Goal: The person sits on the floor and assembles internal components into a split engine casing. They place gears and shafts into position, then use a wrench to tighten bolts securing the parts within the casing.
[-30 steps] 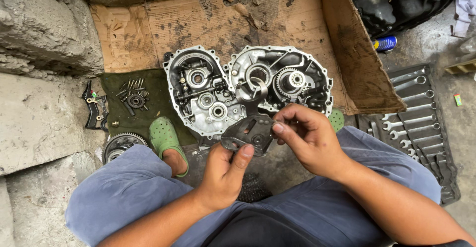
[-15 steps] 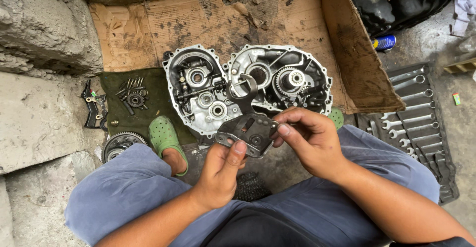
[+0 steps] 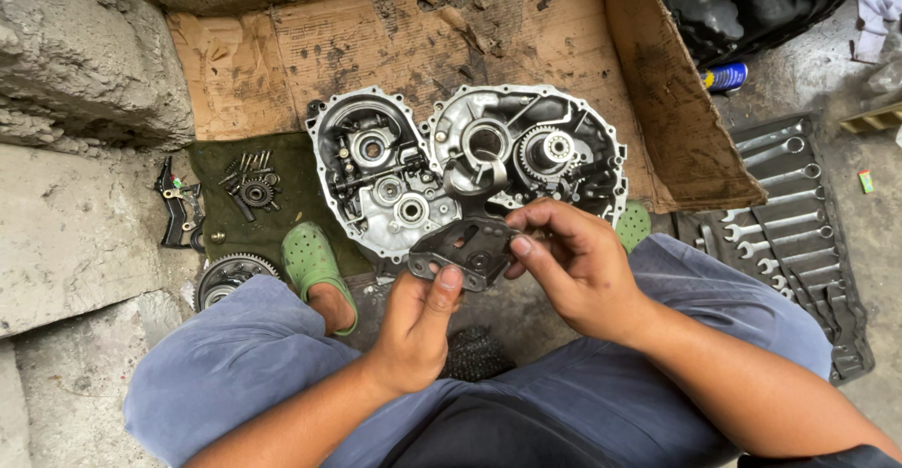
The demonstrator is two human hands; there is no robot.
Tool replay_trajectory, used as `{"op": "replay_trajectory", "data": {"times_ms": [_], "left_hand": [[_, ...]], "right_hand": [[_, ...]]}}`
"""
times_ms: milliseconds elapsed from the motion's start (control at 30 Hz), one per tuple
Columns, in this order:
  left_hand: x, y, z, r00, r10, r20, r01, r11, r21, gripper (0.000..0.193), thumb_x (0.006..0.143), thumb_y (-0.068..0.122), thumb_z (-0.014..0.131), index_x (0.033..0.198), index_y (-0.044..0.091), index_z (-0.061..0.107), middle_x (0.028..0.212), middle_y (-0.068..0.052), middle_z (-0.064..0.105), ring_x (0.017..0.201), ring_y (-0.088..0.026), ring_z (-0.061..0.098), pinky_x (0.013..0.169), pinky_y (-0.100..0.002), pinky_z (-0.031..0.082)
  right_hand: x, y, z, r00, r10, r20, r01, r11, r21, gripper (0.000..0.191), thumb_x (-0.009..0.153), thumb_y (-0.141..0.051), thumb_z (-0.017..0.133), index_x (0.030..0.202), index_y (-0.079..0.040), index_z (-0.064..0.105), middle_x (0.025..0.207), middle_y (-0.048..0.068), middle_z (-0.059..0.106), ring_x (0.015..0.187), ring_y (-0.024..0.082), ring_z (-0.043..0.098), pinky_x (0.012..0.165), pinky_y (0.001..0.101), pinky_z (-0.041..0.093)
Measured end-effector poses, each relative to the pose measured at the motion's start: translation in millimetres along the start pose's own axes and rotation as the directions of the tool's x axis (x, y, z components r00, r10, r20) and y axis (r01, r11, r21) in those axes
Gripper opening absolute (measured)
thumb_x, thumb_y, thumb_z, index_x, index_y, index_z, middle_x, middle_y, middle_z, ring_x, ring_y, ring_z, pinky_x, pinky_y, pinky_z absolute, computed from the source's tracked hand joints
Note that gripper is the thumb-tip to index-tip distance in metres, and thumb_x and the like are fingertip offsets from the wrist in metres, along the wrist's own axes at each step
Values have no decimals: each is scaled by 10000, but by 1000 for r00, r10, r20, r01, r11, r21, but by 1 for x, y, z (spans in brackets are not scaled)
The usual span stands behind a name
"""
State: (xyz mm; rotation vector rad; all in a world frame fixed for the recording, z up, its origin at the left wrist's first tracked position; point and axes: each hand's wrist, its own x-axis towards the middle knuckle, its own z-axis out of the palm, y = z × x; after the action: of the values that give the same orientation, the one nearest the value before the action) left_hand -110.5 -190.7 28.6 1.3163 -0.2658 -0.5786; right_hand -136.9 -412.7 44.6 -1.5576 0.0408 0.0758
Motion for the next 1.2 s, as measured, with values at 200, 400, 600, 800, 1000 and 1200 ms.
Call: {"op": "replay_trajectory", "data": {"times_ms": [200,400,600,800,1000,1200], "left_hand": [[3,-4,-6,991,90,-97,-59,956,286,358,1104,289,477,904,17,598,733,-30,545,686,-136,498,628,-329,426],[8,0,1,967,247,-59,-198,879,433,305,1118,236,477,1009,-13,615,857,-127,620,785,-197,572,723,-376,477],[16,21,11,1000,5,-3,-3,940,341,304,1074,242,486,963,1,633,737,-108,639,674,-180,576,659,-374,489],[20,32,13,999,23,-35,-6,907,422,303,1071,256,511,933,7,614,661,-127,597,615,-257,572,621,-416,469],[20,36,6,996,80,30,-84,866,492,293,1075,251,472,977,25,630,729,-158,654,685,-355,668,656,-451,497],[20,34,8,995,95,21,-91,829,552,301,1057,246,496,918,20,637,726,-188,673,701,-407,680,625,-487,479]], "right_hand": [[14,8,-15,990,85,112,-100,985,143,238,1013,-103,632,1193,53,634,1117,122,711,907,169,700,769,311,608],[23,-1,-1,992,-45,119,3,945,328,560,1075,-423,517,1462,-23,458,1238,106,640,1207,171,617,927,283,506],[31,-6,21,993,-112,-28,115,944,309,441,1144,-443,407,1336,-52,469,1020,99,574,952,159,529,912,310,457],[45,-2,28,995,-98,-26,100,897,431,304,1155,-396,388,1161,-93,423,976,94,515,948,185,492,911,333,448],[53,-6,27,994,-86,72,51,918,393,304,1143,-416,339,1093,-125,408,1211,201,658,1034,199,545,946,333,482],[57,-9,29,995,69,73,-89,938,336,304,1101,-410,285,1047,-137,407,1018,197,720,1071,249,708,831,318,519]]}}
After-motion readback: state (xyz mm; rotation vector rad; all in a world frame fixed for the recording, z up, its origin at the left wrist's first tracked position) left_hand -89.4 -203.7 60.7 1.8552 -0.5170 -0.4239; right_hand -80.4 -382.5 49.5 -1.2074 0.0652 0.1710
